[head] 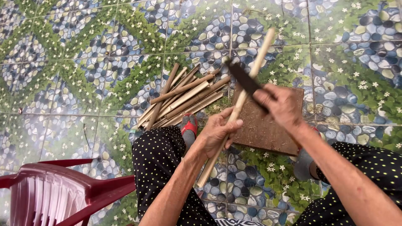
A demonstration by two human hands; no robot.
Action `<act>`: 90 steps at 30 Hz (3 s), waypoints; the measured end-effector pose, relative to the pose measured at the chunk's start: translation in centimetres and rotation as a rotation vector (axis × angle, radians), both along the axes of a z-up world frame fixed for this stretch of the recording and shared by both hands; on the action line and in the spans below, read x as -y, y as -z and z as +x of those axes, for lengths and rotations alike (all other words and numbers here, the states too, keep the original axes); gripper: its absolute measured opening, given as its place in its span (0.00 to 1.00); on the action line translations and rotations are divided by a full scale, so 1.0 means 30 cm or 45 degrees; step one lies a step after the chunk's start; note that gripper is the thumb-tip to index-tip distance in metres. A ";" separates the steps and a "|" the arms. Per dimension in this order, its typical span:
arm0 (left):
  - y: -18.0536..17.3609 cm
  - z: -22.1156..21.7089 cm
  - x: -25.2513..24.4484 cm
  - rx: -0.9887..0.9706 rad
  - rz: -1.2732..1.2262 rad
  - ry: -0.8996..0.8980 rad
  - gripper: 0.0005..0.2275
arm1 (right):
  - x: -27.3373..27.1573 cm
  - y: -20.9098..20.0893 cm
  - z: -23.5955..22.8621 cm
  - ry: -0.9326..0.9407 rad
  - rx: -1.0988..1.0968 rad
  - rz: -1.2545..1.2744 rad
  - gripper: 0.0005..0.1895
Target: Shaving and smoothing long strips of material using a large knife over a wooden block.
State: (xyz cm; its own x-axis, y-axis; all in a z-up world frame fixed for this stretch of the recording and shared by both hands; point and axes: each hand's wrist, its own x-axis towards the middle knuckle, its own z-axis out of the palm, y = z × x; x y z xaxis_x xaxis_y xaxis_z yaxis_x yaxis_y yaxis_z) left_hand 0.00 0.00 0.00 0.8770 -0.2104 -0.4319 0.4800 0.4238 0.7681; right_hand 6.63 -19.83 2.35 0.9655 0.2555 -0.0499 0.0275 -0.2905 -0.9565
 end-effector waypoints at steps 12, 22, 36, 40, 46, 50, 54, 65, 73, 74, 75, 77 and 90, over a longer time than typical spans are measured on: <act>-0.098 -0.007 0.005 -0.023 -0.027 0.122 0.28 | 0.009 0.049 0.012 0.056 -0.278 0.281 0.14; -0.086 0.000 -0.006 0.117 -0.234 0.345 0.26 | 0.052 0.111 0.066 0.250 -0.692 0.941 0.11; -0.096 0.013 -0.005 0.320 0.058 0.088 0.23 | 0.046 0.150 0.093 0.455 -0.671 1.066 0.15; -0.016 0.024 0.001 0.449 0.127 -0.294 0.25 | 0.016 0.184 0.066 0.439 -0.760 0.964 0.13; -0.164 0.026 -0.011 0.404 0.414 -0.360 0.13 | 0.008 0.286 0.025 0.359 -0.911 0.670 0.13; -0.183 0.019 -0.028 0.365 0.594 -0.227 0.12 | 0.055 0.392 0.027 0.472 -0.881 0.522 0.11; -0.156 0.025 -0.047 0.290 0.664 -0.068 0.14 | 0.136 0.549 0.055 0.498 -0.862 0.323 0.15; -0.117 0.040 -0.085 0.330 0.651 0.046 0.16 | 0.206 0.781 0.052 0.557 -0.884 0.168 0.16; -0.145 0.042 -0.084 0.283 0.638 0.059 0.15 | 0.239 0.832 0.052 0.639 -0.858 0.110 0.13; -0.147 0.045 -0.081 0.291 0.668 0.072 0.15 | 0.239 0.825 0.049 0.629 -0.870 0.137 0.14; -0.149 0.046 -0.081 0.298 0.700 0.085 0.15 | 0.234 0.818 0.045 0.618 -0.883 0.165 0.15; -0.157 0.046 -0.082 0.303 0.720 0.093 0.15 | 0.227 0.820 0.044 0.645 -0.919 0.199 0.15; -0.171 0.052 -0.075 0.320 0.823 0.162 0.13 | 0.182 0.809 0.033 0.791 -0.791 0.136 0.13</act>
